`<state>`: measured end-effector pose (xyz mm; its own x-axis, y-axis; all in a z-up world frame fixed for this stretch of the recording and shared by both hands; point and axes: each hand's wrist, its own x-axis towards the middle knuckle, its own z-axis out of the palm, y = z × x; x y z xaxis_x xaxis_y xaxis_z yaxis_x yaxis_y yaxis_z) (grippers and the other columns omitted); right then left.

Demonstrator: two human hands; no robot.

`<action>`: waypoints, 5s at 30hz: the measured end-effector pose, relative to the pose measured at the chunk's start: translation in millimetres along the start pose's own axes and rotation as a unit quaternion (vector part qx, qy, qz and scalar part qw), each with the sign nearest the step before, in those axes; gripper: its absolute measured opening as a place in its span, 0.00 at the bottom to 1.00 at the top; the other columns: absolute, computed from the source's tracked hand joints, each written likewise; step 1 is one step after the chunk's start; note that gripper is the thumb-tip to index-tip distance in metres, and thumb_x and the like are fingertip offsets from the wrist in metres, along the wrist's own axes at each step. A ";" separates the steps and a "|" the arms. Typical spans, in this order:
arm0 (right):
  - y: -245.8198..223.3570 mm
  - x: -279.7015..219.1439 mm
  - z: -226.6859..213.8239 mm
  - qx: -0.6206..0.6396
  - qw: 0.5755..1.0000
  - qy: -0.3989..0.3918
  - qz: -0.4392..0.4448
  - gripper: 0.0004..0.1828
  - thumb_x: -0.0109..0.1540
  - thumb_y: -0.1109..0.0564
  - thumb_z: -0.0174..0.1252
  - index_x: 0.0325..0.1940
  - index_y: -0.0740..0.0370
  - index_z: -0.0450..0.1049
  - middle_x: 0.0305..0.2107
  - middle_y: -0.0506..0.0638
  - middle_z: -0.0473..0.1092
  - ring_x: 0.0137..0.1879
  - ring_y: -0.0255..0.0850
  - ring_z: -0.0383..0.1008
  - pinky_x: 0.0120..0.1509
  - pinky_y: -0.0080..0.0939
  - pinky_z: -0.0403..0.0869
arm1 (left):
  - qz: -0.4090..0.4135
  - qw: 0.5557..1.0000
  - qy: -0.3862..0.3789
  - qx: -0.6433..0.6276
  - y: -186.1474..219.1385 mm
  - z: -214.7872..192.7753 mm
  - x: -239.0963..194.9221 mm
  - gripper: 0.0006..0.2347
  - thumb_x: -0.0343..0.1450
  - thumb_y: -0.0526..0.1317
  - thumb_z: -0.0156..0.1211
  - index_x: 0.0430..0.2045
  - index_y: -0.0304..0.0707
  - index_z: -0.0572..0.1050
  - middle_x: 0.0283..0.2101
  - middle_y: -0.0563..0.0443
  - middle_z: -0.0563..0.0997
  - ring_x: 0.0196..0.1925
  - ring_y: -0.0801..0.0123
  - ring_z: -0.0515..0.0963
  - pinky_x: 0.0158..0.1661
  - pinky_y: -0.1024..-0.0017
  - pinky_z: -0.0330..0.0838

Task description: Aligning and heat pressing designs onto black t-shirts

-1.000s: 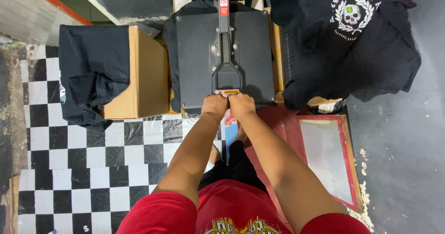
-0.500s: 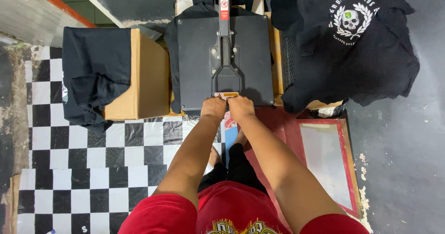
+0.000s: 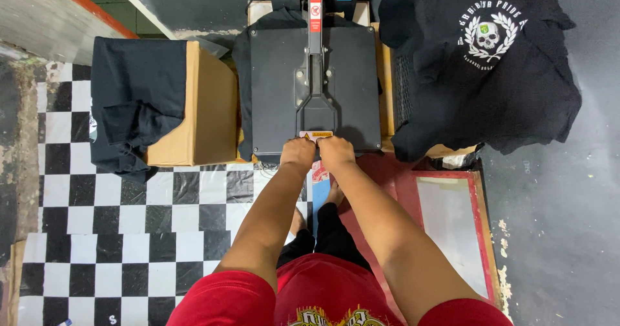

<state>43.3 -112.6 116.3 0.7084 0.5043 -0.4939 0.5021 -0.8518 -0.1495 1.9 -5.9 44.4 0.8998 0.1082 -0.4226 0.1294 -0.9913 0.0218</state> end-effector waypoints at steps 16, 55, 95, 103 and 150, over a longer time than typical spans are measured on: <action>2.5 -0.1 4.8 0.014 1.000 0.016 0.000 0.12 0.62 0.63 0.53 0.43 0.62 0.82 0.38 0.59 0.80 0.49 0.57 0.82 0.52 0.57 0.80 | 0.000 0.999 -0.035 -0.025 1.5 -16.9 -9.1 0.13 0.71 0.28 0.48 0.37 0.35 0.83 0.38 0.44 0.86 0.43 0.54 0.87 0.41 0.53 0.82; -5.4 -47.1 -109.2 0.085 0.995 -0.014 -0.044 0.22 0.55 0.57 0.71 0.53 0.63 0.80 0.48 0.66 0.77 0.59 0.63 0.76 0.60 0.63 0.76 | 0.063 0.994 -0.076 -0.047 -22.1 -165.3 -51.2 0.19 0.64 0.51 0.74 0.43 0.40 0.84 0.46 0.41 0.85 0.52 0.49 0.84 0.50 0.49 0.78; 7.4 -47.6 -399.8 0.265 0.874 0.369 -0.171 0.14 0.65 0.53 0.60 0.54 0.54 0.74 0.46 0.56 0.69 0.59 0.60 0.72 0.60 0.56 0.73 | 0.132 0.917 0.295 -0.234 -87.5 -479.5 -52.7 0.11 0.76 0.45 0.58 0.47 0.38 0.73 0.44 0.43 0.74 0.55 0.44 0.77 0.50 0.52 0.77; 9.7 -23.8 -400.2 0.267 0.847 0.426 -0.174 0.13 0.64 0.51 0.62 0.53 0.50 0.77 0.47 0.55 0.72 0.59 0.59 0.73 0.60 0.55 0.74 | 0.106 0.904 0.346 -0.228 -91.1 -481.4 -37.4 0.10 0.75 0.47 0.59 0.43 0.43 0.73 0.42 0.46 0.73 0.54 0.46 0.77 0.52 0.53 0.77; 105.6 18.5 113.3 0.330 0.881 0.284 0.184 0.13 0.61 0.57 0.60 0.50 0.49 0.75 0.42 0.50 0.73 0.53 0.53 0.77 0.58 0.55 0.78 | -0.253 0.856 0.147 -0.426 -155.2 118.1 -57.8 0.15 0.70 0.51 0.65 0.47 0.46 0.79 0.42 0.47 0.86 0.52 0.54 0.83 0.53 0.54 0.75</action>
<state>53.2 -209.3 -5.7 0.9913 0.0067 -0.1316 -0.0780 -0.7751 -0.6270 -119.4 132.9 -41.6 0.6887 0.6460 -0.3292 0.6773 -0.4112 0.6100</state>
